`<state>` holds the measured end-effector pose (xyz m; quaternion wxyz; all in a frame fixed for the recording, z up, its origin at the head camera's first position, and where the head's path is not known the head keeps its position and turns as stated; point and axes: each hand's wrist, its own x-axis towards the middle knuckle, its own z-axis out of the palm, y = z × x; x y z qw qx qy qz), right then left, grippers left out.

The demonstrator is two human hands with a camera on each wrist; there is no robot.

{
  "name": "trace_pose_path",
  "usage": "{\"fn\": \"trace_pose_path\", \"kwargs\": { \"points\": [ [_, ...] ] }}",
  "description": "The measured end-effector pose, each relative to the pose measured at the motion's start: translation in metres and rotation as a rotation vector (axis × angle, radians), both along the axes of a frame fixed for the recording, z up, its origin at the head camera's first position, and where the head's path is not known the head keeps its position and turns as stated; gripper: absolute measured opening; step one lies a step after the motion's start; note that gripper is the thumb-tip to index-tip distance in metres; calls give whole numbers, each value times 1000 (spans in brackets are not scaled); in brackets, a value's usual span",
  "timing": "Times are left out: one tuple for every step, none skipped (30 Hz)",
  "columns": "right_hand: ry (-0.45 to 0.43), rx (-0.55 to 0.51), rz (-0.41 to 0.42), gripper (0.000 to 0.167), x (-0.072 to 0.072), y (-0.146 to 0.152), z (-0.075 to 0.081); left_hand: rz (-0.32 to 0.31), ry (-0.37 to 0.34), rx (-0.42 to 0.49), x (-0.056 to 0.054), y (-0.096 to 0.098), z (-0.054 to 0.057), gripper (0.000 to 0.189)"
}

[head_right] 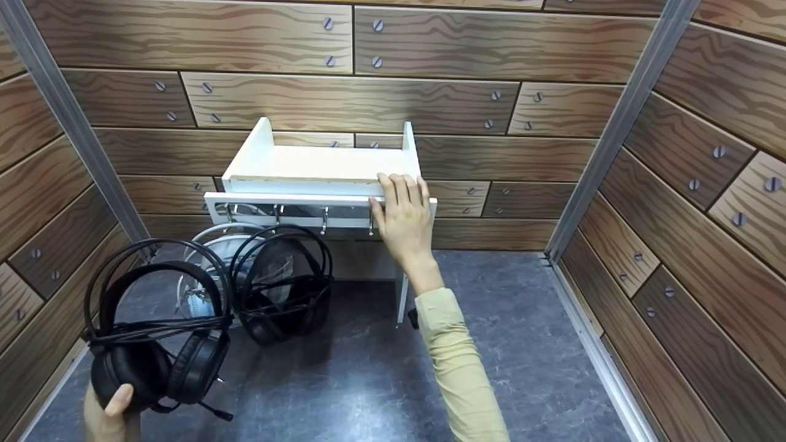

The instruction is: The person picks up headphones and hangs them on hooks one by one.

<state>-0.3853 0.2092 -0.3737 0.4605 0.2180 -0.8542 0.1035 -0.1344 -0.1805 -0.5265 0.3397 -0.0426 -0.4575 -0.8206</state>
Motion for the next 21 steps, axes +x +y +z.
{"fn": "trace_pose_path", "kwargs": {
  "points": [
    [2,0,1,45,0,0,0,0,-10,-9,0,1,1,49],
    [3,1,1,45,0,0,0,-1,-18,-18,0,3,2,49],
    [3,3,-1,45,0,0,0,-6,-26,-32,1,4,3,48],
    [2,4,-2,45,0,0,0,-7,-36,-48,1,5,4,47],
    [1,6,-4,45,0,0,0,-6,-42,-64,2,7,4,47],
    [1,7,-4,45,0,0,1,-3,-50,-77,2,8,5,49],
    [1,8,-5,45,-1,0,1,1,-55,-87,2,10,5,52],
    [0,9,-5,45,-1,0,1,13,-65,-105,2,12,6,54],
    [2,8,-3,45,-1,0,1,25,-76,-122,2,14,6,57],
    [6,6,-1,45,-1,0,2,37,-88,-139,2,16,7,60],
    [9,3,2,45,-1,0,2,48,-96,-156,1,18,8,62],
    [13,0,4,45,-1,0,2,59,-105,-176,1,20,8,65],
    [15,-3,6,45,0,0,1,65,-112,-193,1,22,9,66],
    [17,-6,8,45,0,0,1,68,-122,-204,1,24,10,67],
    [18,-7,9,45,0,0,1,66,-126,-209,0,26,10,69],
    [16,-8,9,45,0,0,1,58,-131,-210,0,28,11,69],
    [14,-7,8,45,0,0,1,53,-136,-212,-1,30,11,69],
    [10,-6,6,45,0,0,1,42,-135,-211,-1,32,11,70],
    [6,-4,5,45,0,0,0,27,-132,-202,-2,34,12,70],
    [2,-2,3,45,0,0,0,15,-127,-198,-2,36,12,70],
    [-1,-1,3,45,0,0,0,8,-121,-203,-3,38,12,70]
  ]
}}
